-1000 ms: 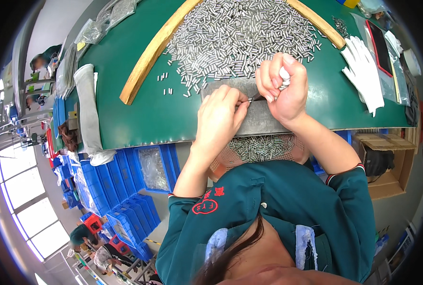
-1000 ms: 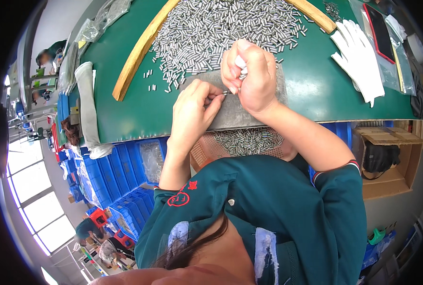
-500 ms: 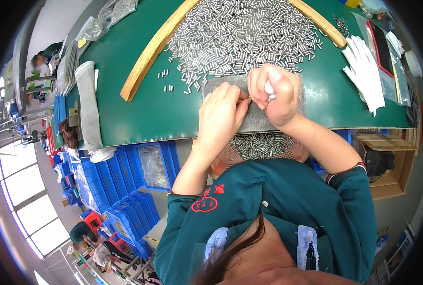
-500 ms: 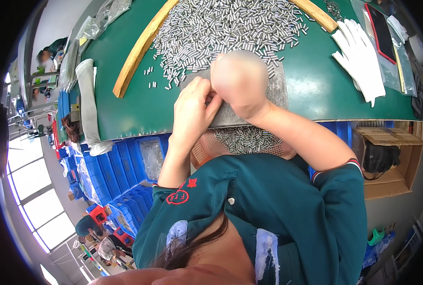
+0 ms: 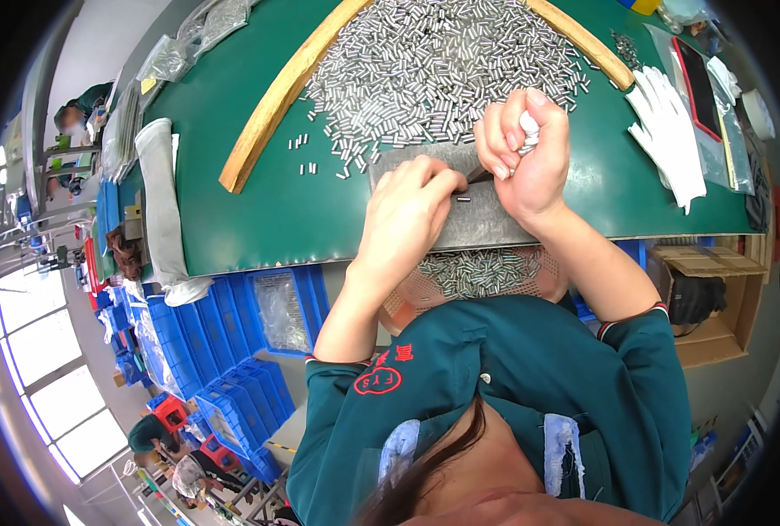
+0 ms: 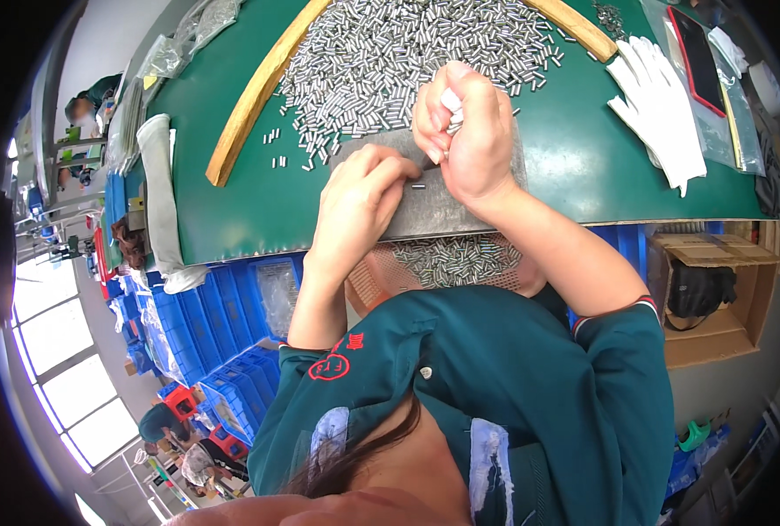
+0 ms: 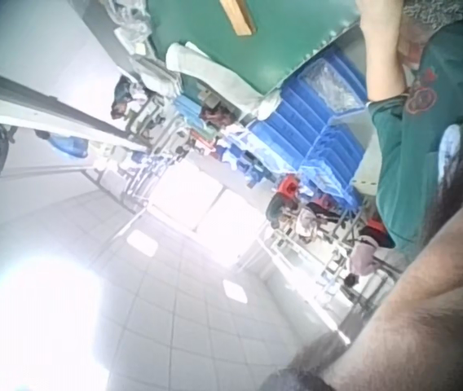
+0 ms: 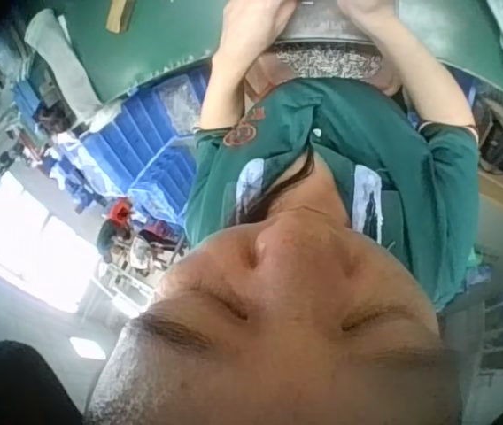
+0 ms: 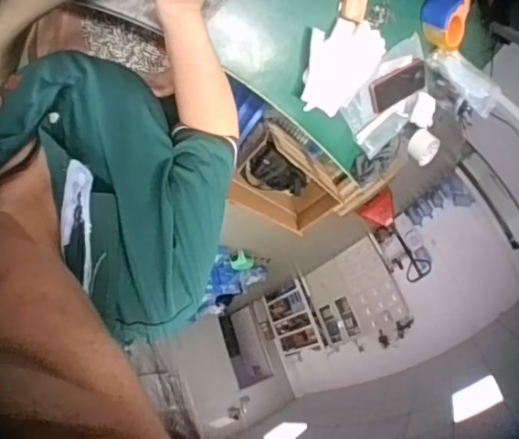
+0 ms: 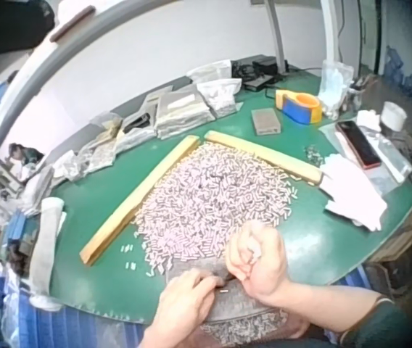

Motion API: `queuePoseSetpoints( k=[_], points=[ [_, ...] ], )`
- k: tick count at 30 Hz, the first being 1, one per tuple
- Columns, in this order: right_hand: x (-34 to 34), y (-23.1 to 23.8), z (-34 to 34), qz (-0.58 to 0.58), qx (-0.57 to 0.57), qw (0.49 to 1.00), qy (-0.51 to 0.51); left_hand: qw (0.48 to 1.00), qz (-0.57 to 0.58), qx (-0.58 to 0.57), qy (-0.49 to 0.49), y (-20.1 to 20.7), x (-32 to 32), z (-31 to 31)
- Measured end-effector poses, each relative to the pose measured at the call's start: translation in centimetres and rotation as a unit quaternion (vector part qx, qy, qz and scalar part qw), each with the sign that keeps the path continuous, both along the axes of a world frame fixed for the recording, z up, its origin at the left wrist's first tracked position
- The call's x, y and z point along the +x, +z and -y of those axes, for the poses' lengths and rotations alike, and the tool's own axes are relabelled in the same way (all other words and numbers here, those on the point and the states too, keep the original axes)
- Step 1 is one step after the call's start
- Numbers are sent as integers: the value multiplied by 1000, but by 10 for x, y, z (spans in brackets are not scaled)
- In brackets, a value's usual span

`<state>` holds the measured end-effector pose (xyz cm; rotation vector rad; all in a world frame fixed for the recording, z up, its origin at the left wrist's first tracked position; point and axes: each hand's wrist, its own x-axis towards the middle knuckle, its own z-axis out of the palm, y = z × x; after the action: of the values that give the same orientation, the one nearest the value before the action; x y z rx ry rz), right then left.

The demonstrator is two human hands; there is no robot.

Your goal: Sorting and inspecting small metal pins at a factory workbench.

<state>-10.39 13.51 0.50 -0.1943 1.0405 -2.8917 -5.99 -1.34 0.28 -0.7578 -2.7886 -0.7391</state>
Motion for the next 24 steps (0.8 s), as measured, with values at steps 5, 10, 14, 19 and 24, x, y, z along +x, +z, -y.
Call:
queuePoseSetpoints(
  k=[5,10,14,19,24],
  points=[
    [1,-1,1,-37,22,999,-6,995,61,18,80,-1,9,-10],
    [2,-1,1,-55,24,998,-14,998,2,-4,70,-4,9,-13],
    [3,-1,0,-44,22,999,0,993,40,78,74,-8,8,-8],
    [4,0,2,-34,17,999,36,995,18,38,88,-10,8,-5],
    [4,-1,3,-39,12,998,39,995,33,32,93,-9,8,-5]
  ],
)
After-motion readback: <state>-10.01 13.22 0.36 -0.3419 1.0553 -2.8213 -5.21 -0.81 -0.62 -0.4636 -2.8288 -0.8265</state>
